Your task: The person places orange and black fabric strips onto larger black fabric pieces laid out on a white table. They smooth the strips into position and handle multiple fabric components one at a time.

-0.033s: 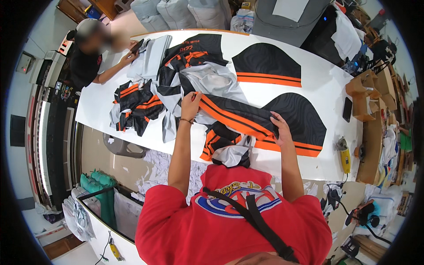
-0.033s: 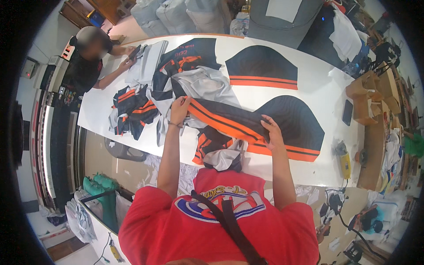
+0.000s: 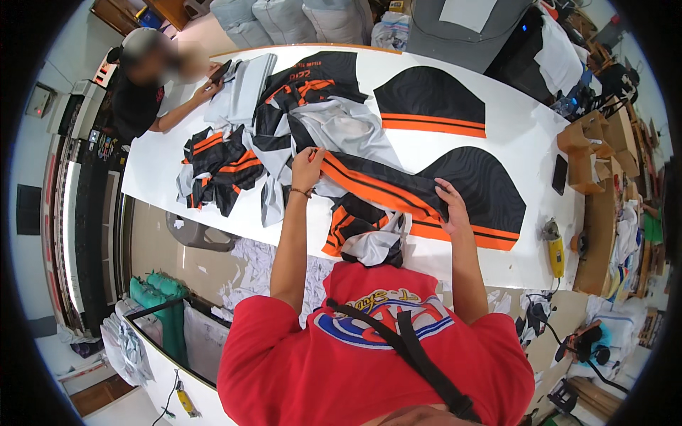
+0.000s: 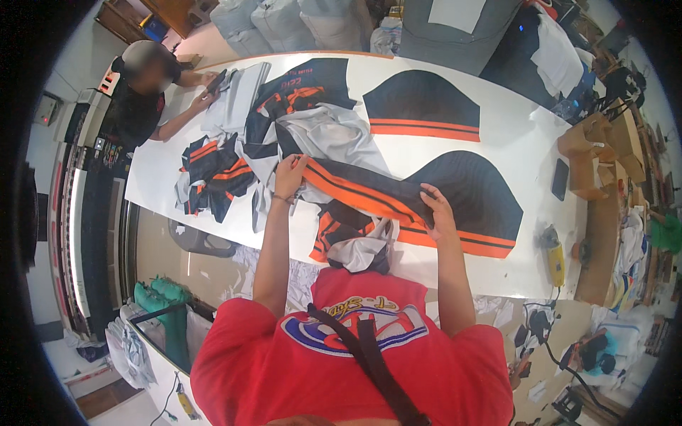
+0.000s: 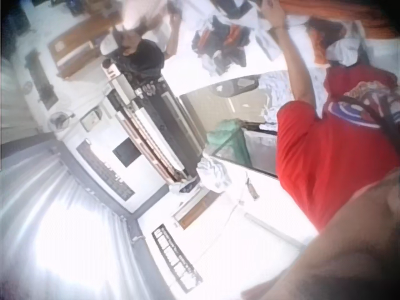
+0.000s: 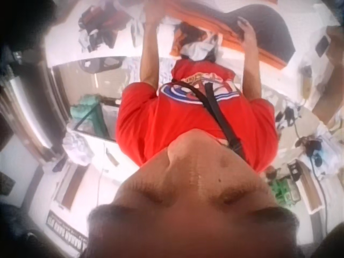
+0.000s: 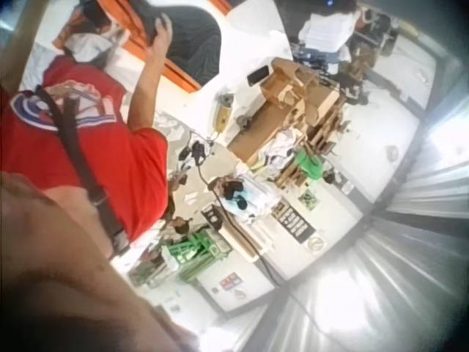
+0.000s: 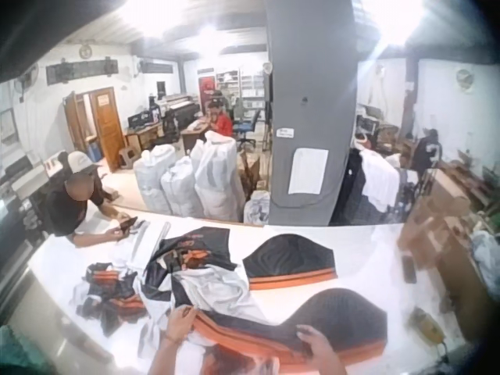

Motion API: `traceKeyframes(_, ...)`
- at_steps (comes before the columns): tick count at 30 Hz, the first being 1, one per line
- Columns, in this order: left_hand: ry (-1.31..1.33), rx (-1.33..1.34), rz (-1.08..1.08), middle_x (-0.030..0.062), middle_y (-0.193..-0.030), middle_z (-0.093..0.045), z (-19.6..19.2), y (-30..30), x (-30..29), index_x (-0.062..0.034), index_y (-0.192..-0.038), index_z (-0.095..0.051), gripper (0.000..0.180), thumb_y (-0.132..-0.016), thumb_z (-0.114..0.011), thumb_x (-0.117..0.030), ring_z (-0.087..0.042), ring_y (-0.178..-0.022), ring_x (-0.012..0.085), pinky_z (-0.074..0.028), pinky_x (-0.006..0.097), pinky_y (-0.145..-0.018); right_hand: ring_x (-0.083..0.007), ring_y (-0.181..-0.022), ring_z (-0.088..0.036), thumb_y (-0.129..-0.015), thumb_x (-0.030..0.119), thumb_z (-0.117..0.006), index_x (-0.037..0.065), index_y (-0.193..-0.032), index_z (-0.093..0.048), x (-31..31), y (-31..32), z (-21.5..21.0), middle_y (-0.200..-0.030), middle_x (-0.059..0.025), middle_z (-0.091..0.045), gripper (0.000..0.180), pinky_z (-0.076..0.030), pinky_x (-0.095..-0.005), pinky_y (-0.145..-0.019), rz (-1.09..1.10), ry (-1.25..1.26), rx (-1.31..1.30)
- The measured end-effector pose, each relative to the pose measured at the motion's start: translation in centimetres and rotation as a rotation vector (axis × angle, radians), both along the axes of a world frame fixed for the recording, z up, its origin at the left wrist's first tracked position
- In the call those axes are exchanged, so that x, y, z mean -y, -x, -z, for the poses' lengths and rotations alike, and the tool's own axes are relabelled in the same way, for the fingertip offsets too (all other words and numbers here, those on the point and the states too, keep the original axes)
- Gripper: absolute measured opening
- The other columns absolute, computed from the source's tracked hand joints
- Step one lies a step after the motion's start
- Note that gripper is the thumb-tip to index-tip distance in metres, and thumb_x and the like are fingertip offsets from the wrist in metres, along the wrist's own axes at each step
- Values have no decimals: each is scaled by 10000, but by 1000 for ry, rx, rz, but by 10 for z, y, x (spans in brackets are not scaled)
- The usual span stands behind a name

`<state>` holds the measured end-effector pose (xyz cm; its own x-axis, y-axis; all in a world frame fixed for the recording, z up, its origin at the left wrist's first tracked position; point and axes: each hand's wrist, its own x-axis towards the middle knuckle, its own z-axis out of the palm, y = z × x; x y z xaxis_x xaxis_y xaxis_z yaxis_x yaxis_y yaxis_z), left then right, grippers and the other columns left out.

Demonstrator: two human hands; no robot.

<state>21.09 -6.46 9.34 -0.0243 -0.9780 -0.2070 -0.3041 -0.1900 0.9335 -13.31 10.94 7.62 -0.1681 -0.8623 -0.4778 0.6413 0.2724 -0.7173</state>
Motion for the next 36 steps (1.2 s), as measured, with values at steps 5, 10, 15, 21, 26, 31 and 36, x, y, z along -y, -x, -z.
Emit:
traceKeyframes(5,-40,-28,33,-6,-652,-604,8,-11,1,-14,-934,-652,311,-989,-619,-319,-561,-505,59,-454,213,-463,-177,-929,-674,-947,49,-623,22,-1246,-567,-2,-3,15,-1070,-103,-662,305,-571,-303,-806,67,70,61)
traceKeyframes(10,21,-79,44,-1,-664,-605,-10,-7,-5,-6,-914,-652,308,-993,-618,-301,-543,-521,55,-444,218,-463,-187,-934,-678,-930,14,-633,22,-1274,-551,-2,-8,4,-1085,-116,-660,354,-570,-304,-822,95,57,61)
traceKeyframes(15,161,-156,51,-37,-698,-583,-37,-5,-24,-21,-956,-671,273,-1001,-619,-285,-518,-612,19,-435,209,-526,-188,-946,-673,-859,-27,-701,31,-1335,-515,-12,-14,-11,-1126,-129,-638,515,-568,-302,-826,-37,85,-21)
traceKeyframes(21,259,-302,-115,-98,-782,-548,-91,-2,-48,-51,-996,-671,131,-1013,-614,-167,-422,-668,-14,-314,173,-567,-261,-1327,-426,-699,160,-858,77,-1424,-473,-46,-25,-24,-1396,-133,-486,825,-383,-391,-1071,-701,82,-362)
traceKeyframes(26,165,-533,-165,-12,-913,-655,-105,4,-51,-14,-1032,-678,123,-1003,-608,-111,-576,-793,22,-452,188,-675,-166,-1106,-592,-712,46,-779,50,-1352,-527,-82,-3,-33,-1286,-65,-539,688,-469,-283,-968,-487,310,-312)
traceKeyframes(31,32,-575,-46,-20,-887,-658,-86,32,-46,-27,-1018,-678,136,-1005,-615,-147,-590,-755,39,-464,190,-651,-262,-1249,-536,-792,-96,-475,43,-1344,-473,-109,43,-31,-1319,-113,-535,570,-451,-457,-1086,283,541,5)
traceKeyframes(36,-35,-548,157,11,-919,-687,-67,88,-35,-16,-1066,-668,221,-1012,-607,-222,-648,-768,66,-528,216,-633,-247,-1080,-660,-963,-39,-506,41,-1364,-459,-95,105,-35,-1221,-154,-634,411,-546,-419,-971,649,455,-108)
